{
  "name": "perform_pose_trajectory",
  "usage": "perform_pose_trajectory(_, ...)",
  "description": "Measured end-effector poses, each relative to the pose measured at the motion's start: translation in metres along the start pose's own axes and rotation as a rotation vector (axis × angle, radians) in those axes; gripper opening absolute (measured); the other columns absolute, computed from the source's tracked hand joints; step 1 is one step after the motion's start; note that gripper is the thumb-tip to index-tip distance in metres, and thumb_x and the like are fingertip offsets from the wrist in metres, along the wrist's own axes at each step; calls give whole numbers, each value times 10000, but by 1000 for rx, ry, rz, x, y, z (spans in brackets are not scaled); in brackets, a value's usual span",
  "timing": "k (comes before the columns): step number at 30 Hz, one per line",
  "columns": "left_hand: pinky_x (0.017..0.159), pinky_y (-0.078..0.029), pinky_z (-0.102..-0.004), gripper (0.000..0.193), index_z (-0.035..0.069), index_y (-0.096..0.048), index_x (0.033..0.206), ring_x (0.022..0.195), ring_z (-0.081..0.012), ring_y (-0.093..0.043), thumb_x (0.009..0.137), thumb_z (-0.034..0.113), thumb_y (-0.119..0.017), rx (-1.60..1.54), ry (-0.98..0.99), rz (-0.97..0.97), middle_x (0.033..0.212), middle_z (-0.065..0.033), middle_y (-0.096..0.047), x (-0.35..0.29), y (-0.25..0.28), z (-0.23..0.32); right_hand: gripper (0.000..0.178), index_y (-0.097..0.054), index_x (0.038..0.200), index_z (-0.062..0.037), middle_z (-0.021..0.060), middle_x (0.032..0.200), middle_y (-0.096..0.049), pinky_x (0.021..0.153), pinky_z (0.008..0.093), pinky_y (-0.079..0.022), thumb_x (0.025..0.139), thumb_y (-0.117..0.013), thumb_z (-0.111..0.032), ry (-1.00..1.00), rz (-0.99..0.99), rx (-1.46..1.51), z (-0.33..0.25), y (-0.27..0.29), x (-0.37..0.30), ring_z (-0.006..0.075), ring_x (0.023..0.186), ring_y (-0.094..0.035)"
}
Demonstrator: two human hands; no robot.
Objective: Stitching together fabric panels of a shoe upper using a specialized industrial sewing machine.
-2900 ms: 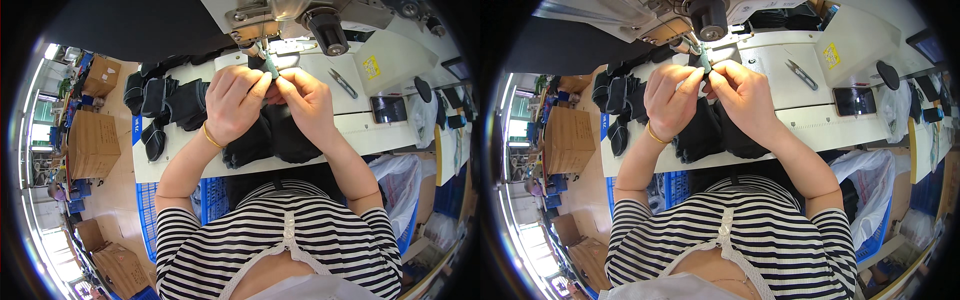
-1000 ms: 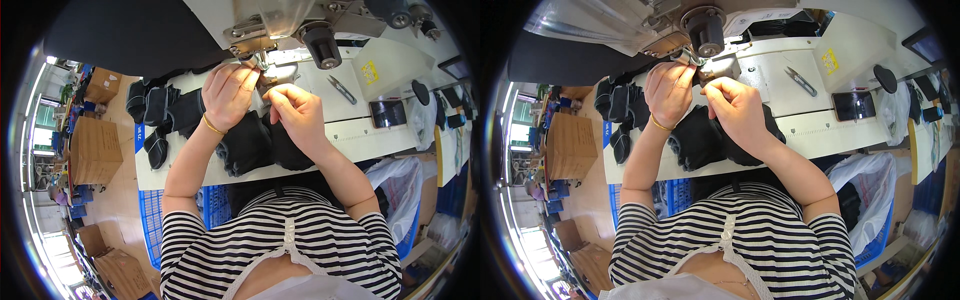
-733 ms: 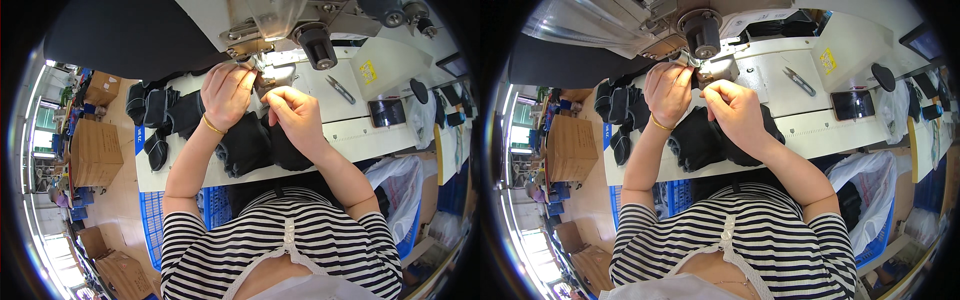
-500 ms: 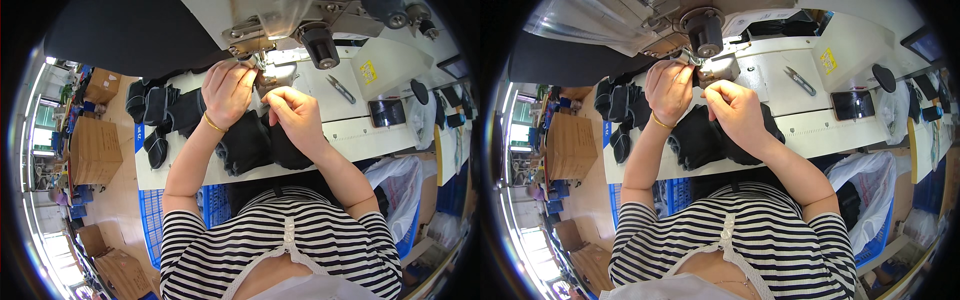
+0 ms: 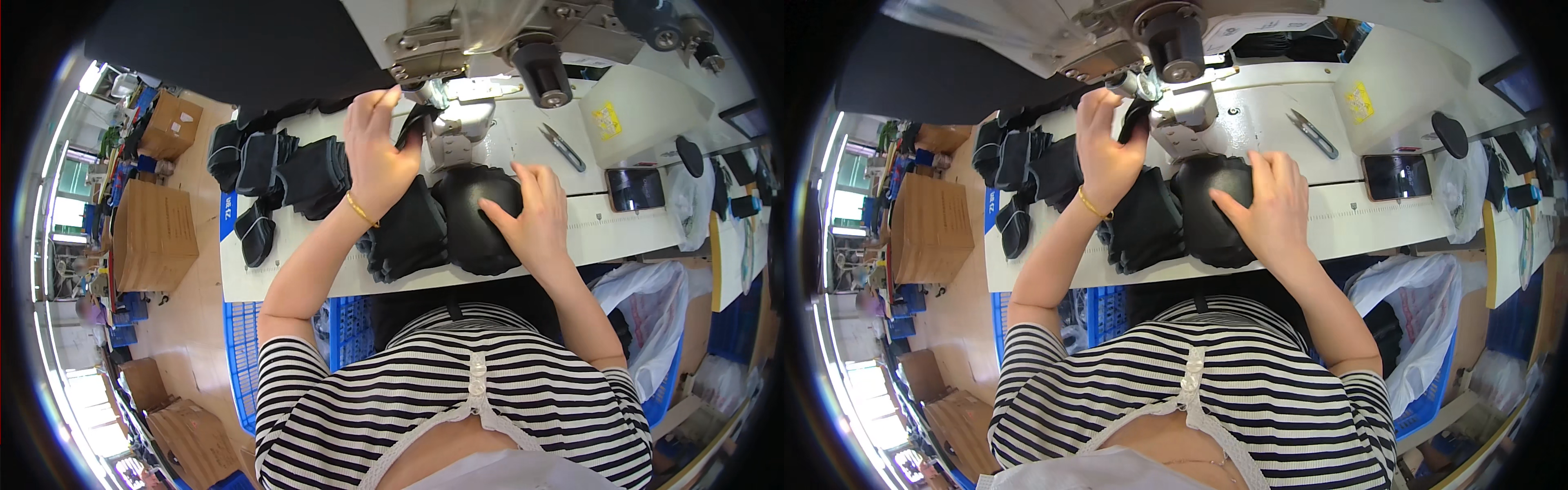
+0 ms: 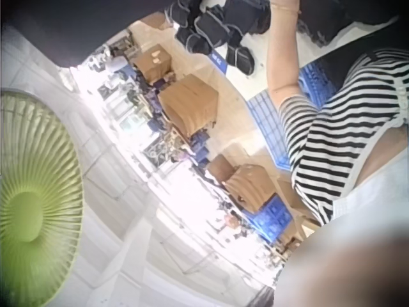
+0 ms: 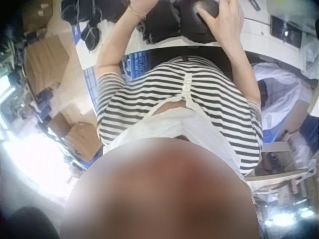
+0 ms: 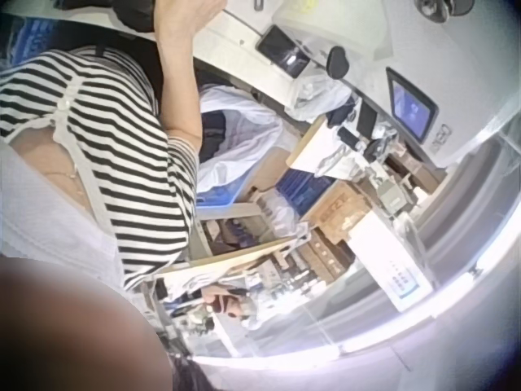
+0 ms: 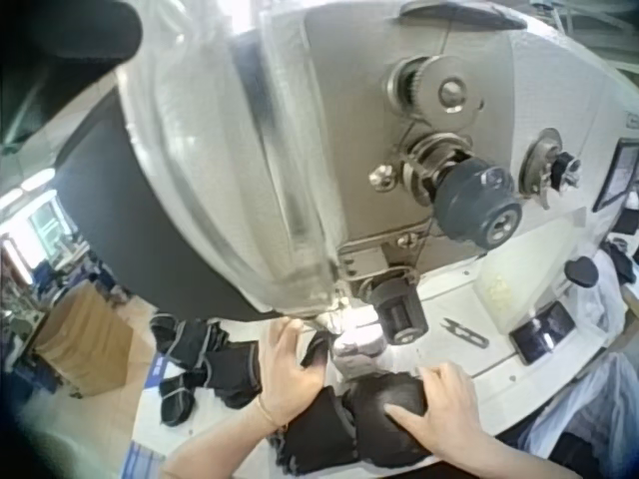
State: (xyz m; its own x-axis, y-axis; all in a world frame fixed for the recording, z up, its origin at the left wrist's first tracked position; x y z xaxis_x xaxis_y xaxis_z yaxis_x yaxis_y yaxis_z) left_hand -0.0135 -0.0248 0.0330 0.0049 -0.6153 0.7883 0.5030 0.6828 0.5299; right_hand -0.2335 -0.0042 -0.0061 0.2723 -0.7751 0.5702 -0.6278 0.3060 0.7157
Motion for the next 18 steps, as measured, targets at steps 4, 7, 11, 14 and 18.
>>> perform_pose_trajectory(4,879,-420,-409,469,32,-631,1097,985,-313,-545,634,-32,-666,3,-101,-37,1033,-87,-594,9,-4,-3,602,-619,1150,51,117,1018,-557,867,417,-433,718,-836,-307,-185,-170,168,21,-21,-19,304,979,-554)
perform_pose_trajectory(7,898,-409,-413,491,43,-670,1089,1007,-293,-554,603,-25,-629,289,-202,4,1041,-71,-609,13,25,-25,567,-619,1146,54,115,1009,-556,842,408,-432,743,-822,-289,-84,-100,71,12,-15,-16,299,959,-561)
perform_pose_trajectory(11,931,-403,-410,492,14,-663,1109,1073,-277,-554,620,-12,-615,542,-161,-129,1076,-74,-620,-23,74,-77,502,-632,1123,45,109,999,-560,812,395,-429,769,-803,-268,-19,-46,14,6,-10,-17,286,945,-568)
perform_pose_trajectory(14,984,-392,-411,510,5,-642,1155,1105,-289,-549,646,-3,-614,552,-80,-301,1110,-93,-617,-61,96,-95,466,-643,1104,38,101,997,-570,791,382,-424,776,-797,-256,23,-13,-65,2,-9,-21,271,925,-578)
perform_pose_trajectory(18,973,-448,-409,521,27,-612,1231,1107,-329,-569,715,12,-679,-4,182,-469,1158,-143,-616,-67,95,-57,411,-656,1090,31,95,988,-586,776,379,-443,773,-797,-190,6,62,-23,4,-8,-26,263,895,-591)
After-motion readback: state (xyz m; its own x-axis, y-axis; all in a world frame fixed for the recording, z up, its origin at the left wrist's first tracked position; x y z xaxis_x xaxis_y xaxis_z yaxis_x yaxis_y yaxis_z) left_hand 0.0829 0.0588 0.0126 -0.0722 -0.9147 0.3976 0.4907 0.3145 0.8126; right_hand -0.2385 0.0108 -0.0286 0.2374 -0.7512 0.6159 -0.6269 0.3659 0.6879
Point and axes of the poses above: each hand's wrist, its own x-axis towards the middle knuckle, its own y-axis out of the back of the hand, z = x × y, the point moved 6 cm from there along x, towards the middle knuckle
